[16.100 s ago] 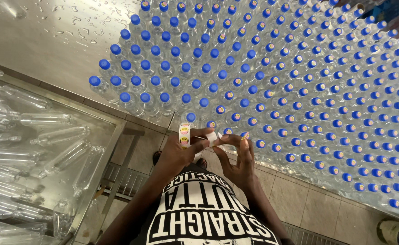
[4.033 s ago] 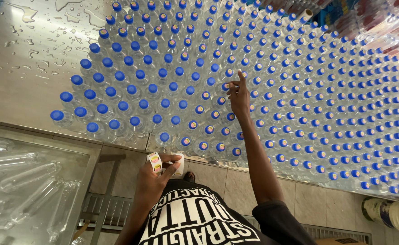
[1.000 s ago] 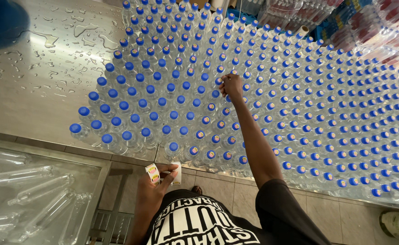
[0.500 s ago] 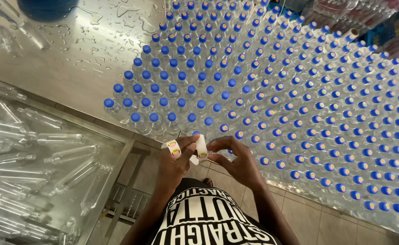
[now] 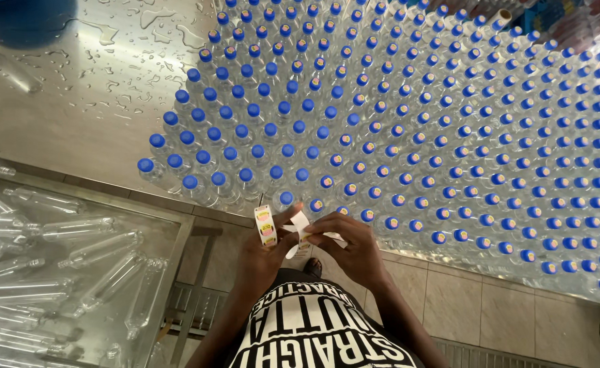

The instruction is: The person stands at a stainless steel table and applies small round stickers to the blue caps of numerous water bottles. They peel stickers from a roll held in their left hand and place them on the bottles using their right hand, working systematically across the rows.

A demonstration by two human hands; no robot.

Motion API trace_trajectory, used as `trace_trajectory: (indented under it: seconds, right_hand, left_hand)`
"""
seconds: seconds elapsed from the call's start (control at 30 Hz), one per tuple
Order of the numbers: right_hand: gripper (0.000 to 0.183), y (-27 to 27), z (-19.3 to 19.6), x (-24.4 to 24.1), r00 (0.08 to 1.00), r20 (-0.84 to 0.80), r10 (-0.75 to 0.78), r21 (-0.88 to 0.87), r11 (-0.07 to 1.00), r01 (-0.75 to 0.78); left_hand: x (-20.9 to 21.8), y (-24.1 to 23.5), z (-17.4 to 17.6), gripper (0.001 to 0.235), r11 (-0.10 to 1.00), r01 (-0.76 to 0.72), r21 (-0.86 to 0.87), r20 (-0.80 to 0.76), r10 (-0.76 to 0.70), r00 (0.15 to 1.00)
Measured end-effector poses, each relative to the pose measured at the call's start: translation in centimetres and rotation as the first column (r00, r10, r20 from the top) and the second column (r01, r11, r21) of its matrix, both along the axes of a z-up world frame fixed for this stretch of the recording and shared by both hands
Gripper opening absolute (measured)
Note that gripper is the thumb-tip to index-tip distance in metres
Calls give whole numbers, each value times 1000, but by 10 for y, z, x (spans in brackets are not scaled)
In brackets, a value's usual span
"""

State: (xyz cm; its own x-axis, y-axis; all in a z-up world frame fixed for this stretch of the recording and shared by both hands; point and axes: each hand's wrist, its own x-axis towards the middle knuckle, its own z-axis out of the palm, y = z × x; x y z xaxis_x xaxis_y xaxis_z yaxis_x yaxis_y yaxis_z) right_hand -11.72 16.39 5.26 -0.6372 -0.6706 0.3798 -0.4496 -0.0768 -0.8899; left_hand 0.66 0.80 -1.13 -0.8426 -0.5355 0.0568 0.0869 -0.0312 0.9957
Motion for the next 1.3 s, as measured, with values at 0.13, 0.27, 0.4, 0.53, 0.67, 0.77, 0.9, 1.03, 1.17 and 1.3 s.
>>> trace_trajectory:
  seconds: [0.13,0.27,0.4,0.53,0.67,0.77,0.9,1.03,1.17,1.3]
  right_hand:
    - [16,1,-4,12,996,69,-52,-3,999,52]
    - [16,-5,4,24,978,-152,-143,33,988,149]
    - [18,-13,12,38,965,-178,-190,47,978,202]
    - [15,-22,7,47,954,-182,-239,79,963,256]
    - [11,-30,4,58,935,-189,-300,82,944,320]
    - [9,-31,8,68,930,-190,-315,134,930,342]
    - [10,-29,13,75,923,-154,-351,151,915,373]
    - [10,-17,12,78,905,-139,-403,157,893,422]
    - [9,4,13,72,896,-164,-413,179,881,439]
    - [13,26,15,62,891,-196,-409,150,886,439]
  left_hand:
    - [-4,-7,27,28,998,54,8,-32,-54,998]
    - [0,-17,35,21,995,86,-55,-36,-88,995]
    - [5,-28,43,17,986,124,-108,-2,-125,992]
    - [9,-38,49,16,978,168,-128,18,-167,986]
    - [13,-47,42,17,975,199,-99,50,-195,980]
    - [16,-53,33,18,949,290,-120,106,-278,955]
    - [14,-54,20,19,902,369,-225,119,-350,929]
    - [7,-44,18,19,878,418,-233,139,-395,908]
    - [-3,-25,17,18,860,412,-300,44,-419,907]
    - [-12,-4,12,19,820,416,-394,58,-429,901]
